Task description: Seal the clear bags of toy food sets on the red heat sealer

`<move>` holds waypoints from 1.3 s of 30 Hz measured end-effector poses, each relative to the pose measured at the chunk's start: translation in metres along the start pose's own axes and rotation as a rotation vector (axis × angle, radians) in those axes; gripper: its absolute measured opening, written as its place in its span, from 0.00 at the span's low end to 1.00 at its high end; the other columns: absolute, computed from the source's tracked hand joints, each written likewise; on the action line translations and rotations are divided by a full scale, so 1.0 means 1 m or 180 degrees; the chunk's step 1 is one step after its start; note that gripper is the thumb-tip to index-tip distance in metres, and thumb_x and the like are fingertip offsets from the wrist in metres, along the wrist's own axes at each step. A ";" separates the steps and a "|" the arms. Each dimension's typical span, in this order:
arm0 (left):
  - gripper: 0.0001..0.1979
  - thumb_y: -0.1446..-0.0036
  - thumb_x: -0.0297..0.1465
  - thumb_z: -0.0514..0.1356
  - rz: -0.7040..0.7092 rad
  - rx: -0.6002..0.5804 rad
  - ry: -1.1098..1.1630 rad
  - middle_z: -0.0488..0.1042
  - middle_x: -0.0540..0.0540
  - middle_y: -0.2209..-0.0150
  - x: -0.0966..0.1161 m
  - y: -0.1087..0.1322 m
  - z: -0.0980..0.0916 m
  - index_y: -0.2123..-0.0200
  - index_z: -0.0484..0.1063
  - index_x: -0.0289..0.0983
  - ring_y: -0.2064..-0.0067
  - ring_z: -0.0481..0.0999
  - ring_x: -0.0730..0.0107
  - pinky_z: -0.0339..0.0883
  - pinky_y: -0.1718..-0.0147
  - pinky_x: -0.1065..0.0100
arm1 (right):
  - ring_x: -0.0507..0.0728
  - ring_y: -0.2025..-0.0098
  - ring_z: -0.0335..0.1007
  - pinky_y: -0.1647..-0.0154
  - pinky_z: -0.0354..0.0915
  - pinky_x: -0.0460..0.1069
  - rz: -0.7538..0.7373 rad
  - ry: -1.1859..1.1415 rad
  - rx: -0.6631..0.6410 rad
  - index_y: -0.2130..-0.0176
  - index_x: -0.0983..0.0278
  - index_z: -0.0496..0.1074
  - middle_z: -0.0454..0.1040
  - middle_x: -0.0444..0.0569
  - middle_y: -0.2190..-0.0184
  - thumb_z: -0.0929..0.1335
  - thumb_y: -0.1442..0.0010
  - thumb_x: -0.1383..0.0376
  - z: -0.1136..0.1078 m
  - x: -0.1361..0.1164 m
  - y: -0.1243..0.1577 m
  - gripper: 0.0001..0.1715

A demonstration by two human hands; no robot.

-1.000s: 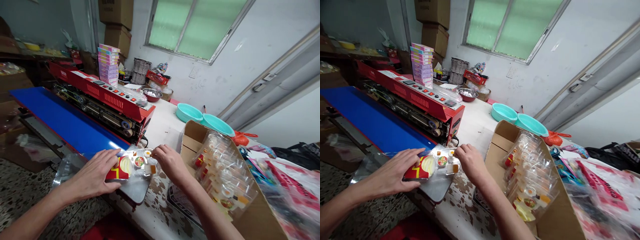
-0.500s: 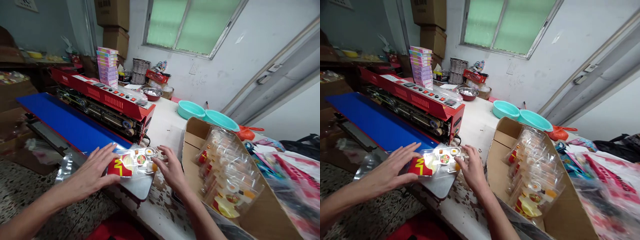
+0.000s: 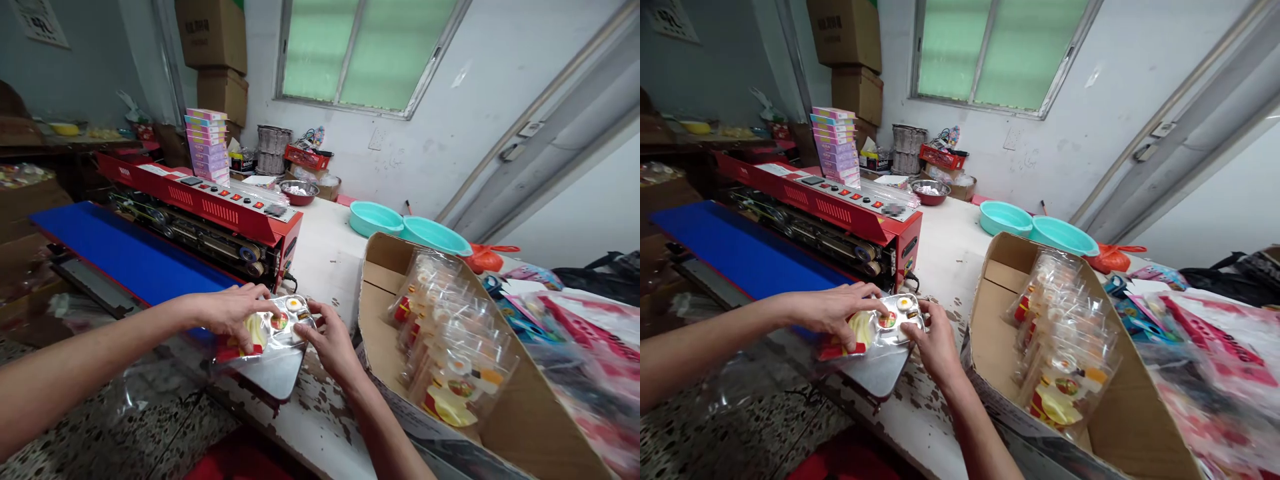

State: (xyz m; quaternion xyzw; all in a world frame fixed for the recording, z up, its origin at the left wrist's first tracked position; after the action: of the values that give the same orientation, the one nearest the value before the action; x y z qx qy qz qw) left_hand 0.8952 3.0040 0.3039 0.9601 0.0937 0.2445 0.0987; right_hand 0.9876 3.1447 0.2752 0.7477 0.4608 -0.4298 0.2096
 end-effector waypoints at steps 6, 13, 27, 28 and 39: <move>0.30 0.50 0.41 0.62 0.0039 0.0064 -0.0105 0.58 0.46 0.42 0.010 0.004 -0.003 0.43 0.61 0.54 0.46 0.62 0.52 0.59 0.50 0.54 | 0.57 0.61 0.65 0.56 0.63 0.54 0.0033 -0.0154 0.0028 0.53 0.62 0.70 0.71 0.49 0.56 0.71 0.51 0.61 -0.003 0.003 -0.002 0.24; 0.30 0.53 0.33 0.64 0.0377 0.0029 -0.0098 0.52 0.48 0.38 0.027 -0.012 -0.008 0.45 0.63 0.54 0.40 0.55 0.50 0.54 0.44 0.49 | 0.58 0.61 0.65 0.57 0.63 0.54 -0.0054 -0.0234 -0.0141 0.55 0.62 0.71 0.72 0.49 0.58 0.72 0.53 0.62 0.004 -0.007 -0.003 0.23; 0.10 0.48 0.39 0.62 0.0423 0.0047 -0.0414 0.52 0.47 0.37 0.023 -0.023 -0.009 0.65 0.72 0.42 0.35 0.45 0.48 0.47 0.42 0.45 | 0.58 0.61 0.67 0.58 0.64 0.55 0.0094 -0.0372 -0.0040 0.57 0.65 0.73 0.73 0.50 0.60 0.74 0.57 0.60 0.003 0.002 -0.003 0.26; 0.10 0.46 0.39 0.60 0.0400 0.0082 -0.0491 0.52 0.45 0.37 0.024 -0.022 -0.012 0.65 0.72 0.41 0.35 0.45 0.48 0.47 0.42 0.44 | 0.58 0.61 0.66 0.58 0.64 0.55 0.0103 -0.0368 -0.0056 0.56 0.65 0.73 0.73 0.50 0.60 0.74 0.57 0.60 0.004 0.002 -0.003 0.26; 0.07 0.41 0.34 0.56 0.0645 0.0480 -0.0023 0.60 0.43 0.44 0.033 -0.027 -0.029 0.69 0.70 0.37 0.41 0.56 0.57 0.50 0.41 0.56 | 0.60 0.57 0.64 0.56 0.63 0.55 -0.0147 -0.0458 -0.0137 0.51 0.63 0.72 0.70 0.52 0.57 0.75 0.57 0.50 0.001 -0.014 0.008 0.37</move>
State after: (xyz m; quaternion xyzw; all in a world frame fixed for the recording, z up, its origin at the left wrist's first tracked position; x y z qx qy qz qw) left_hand 0.9059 3.0419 0.3375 0.9702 0.0140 0.2420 0.0013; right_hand 0.9913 3.1331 0.2859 0.6994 0.4708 -0.4771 0.2482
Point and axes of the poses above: each hand's wrist, its own y-axis away from the middle knuckle, its own z-axis out of the palm, x = y × z, the point moved 9 cm from there along -y, towards the middle knuckle
